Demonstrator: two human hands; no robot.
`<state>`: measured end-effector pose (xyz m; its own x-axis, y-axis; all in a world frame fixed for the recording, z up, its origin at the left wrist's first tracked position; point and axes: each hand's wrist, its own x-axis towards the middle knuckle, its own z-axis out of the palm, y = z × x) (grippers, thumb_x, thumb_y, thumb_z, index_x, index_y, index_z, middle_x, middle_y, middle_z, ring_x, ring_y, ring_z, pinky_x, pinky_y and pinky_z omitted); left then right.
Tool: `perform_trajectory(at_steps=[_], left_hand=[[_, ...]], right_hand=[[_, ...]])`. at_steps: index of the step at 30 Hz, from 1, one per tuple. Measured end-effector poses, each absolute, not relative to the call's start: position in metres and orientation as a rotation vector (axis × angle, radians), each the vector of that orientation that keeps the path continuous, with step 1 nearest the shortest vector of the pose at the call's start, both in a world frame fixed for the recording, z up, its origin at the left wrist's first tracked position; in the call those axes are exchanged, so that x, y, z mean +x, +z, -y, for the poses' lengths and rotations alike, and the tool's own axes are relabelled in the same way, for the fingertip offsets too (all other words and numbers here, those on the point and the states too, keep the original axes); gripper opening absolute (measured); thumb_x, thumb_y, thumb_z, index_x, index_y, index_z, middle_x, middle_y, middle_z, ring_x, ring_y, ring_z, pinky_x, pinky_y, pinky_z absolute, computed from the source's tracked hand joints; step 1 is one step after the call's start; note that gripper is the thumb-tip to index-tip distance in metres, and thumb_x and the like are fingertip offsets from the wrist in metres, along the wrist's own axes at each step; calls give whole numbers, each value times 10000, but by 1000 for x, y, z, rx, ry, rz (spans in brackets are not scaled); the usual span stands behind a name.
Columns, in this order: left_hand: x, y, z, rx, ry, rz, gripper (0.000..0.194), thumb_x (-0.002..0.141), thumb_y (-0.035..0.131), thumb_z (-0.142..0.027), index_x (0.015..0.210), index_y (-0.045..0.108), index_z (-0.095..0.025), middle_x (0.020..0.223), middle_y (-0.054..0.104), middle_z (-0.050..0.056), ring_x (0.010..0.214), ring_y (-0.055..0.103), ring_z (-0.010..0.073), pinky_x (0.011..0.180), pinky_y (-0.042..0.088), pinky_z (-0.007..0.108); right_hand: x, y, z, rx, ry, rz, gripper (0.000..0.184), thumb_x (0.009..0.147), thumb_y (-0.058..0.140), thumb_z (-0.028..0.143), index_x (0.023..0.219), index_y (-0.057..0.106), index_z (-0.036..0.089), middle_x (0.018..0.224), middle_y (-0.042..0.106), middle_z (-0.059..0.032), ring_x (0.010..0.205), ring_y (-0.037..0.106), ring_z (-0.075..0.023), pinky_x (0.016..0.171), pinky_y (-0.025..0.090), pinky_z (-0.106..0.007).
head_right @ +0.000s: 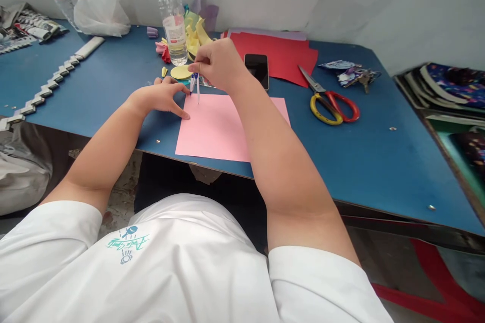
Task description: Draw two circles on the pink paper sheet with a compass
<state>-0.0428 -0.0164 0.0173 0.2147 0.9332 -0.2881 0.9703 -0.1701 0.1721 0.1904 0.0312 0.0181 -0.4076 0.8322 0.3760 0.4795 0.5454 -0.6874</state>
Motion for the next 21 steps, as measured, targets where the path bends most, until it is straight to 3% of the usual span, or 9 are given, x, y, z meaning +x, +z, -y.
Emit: perform_trajectory(at_steps=[4, 9, 17, 21], left_hand=[[-43, 17, 15, 2174, -178, -1787, 1209, 701, 1055, -848, 1775, 674, -445, 1884, 512, 115, 1732, 431, 549, 1410, 470, 641], [-46, 15, 12, 2199, -182, -1791, 1236, 670, 1024, -934, 1769, 671, -492, 1871, 539, 88, 1729, 440, 553, 1421, 456, 669], [-44, 16, 10, 2177, -185, -1794, 1247, 654, 1044, -920, 1766, 680, -489, 1864, 540, 92, 1714, 434, 588, 1398, 465, 686], [-45, 13, 9, 2185, -172, -1788, 1270, 623, 1049, -935, 1760, 682, -501, 1826, 581, 77, 1717, 434, 591, 1390, 469, 672]], right_hand=[[198, 21, -28, -1158, 571, 2036, 428, 965, 961, 414, 693, 646, 313, 664, 676, -8, 775, 678, -258, 800, 530, -433], [206, 34, -14, -1267, 496, 2105, 467, 978, 951, 242, 667, 605, 283, 628, 636, 1, 659, 616, -218, 723, 507, -401], [218, 48, 10, -1371, 347, 2238, 608, 950, 996, 243, 582, 513, 280, 631, 587, -51, 747, 645, -290, 784, 560, -487], [222, 42, 12, -1208, 464, 2246, 595, 944, 1031, 486, 628, 565, 294, 672, 562, -61, 845, 714, -330, 752, 626, -468]])
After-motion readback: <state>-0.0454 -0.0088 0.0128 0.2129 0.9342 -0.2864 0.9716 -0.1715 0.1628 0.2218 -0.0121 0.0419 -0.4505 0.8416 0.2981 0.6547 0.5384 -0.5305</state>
